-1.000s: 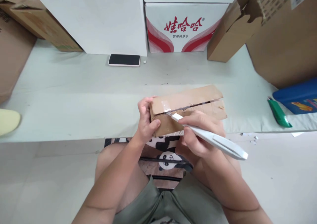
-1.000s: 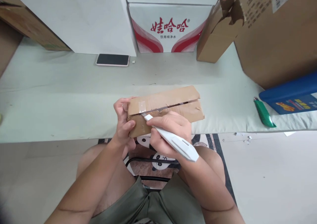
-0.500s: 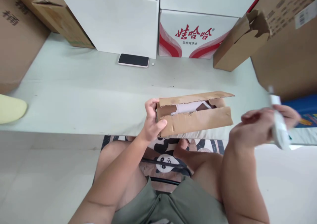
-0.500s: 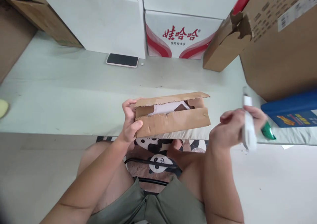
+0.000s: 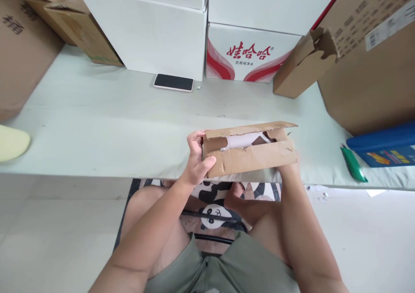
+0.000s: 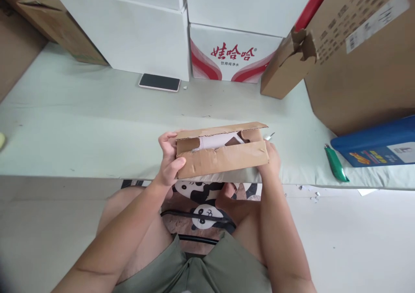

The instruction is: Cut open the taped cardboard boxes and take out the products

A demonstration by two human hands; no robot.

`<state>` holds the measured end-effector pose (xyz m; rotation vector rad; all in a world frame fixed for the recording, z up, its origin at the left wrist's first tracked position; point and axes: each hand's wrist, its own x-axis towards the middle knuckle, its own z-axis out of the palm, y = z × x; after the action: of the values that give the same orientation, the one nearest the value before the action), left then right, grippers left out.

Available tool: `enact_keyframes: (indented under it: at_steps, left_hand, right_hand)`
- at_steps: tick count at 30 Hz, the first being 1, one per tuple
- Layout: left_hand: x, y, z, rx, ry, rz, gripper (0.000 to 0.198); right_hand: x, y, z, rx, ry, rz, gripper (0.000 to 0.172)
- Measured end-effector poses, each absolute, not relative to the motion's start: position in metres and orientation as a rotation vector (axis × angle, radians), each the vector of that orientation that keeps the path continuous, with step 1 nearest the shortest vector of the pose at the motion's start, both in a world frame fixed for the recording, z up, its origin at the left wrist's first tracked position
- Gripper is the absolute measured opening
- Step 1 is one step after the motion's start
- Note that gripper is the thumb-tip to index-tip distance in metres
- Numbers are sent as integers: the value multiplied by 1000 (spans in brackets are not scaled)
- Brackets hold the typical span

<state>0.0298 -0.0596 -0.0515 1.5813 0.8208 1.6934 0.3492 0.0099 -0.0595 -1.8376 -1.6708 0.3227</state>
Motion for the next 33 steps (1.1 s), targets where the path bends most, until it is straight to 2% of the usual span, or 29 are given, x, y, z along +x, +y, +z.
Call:
enact_keyframes:
  at_steps: [6, 9, 12, 18, 22, 25, 33]
  left_hand:
    - [33, -63, -48, 1602, 920, 1720, 46]
    - [34, -68, -40, 1682, 1027, 1712, 35]
    - [34, -72, -29, 1910, 1039, 1684, 20]
    - [31, -69, -21, 2170, 1027, 1686, 31]
    - [31, -67, -24, 2142, 1066, 1695, 38]
    - [30, -67, -25, 2112, 1078, 1677, 36]
    - [30, -66, -22, 2051, 1104, 1617, 35]
  right_hand:
    - [324, -11, -22, -1407, -1285, 398, 31]
    - [304, -24, -3, -1055, -1293, 409, 28]
    - [290, -32, 7, -1017, -1526, 344, 20]
    - [284, -34, 9, -1091, -1591, 165, 12]
    - [282, -33, 10, -1113, -1629, 86, 16]
    - [282, -33, 11, -1169, -1664, 48, 22]
    - [280, -32, 7, -1088, -1670, 17, 18]
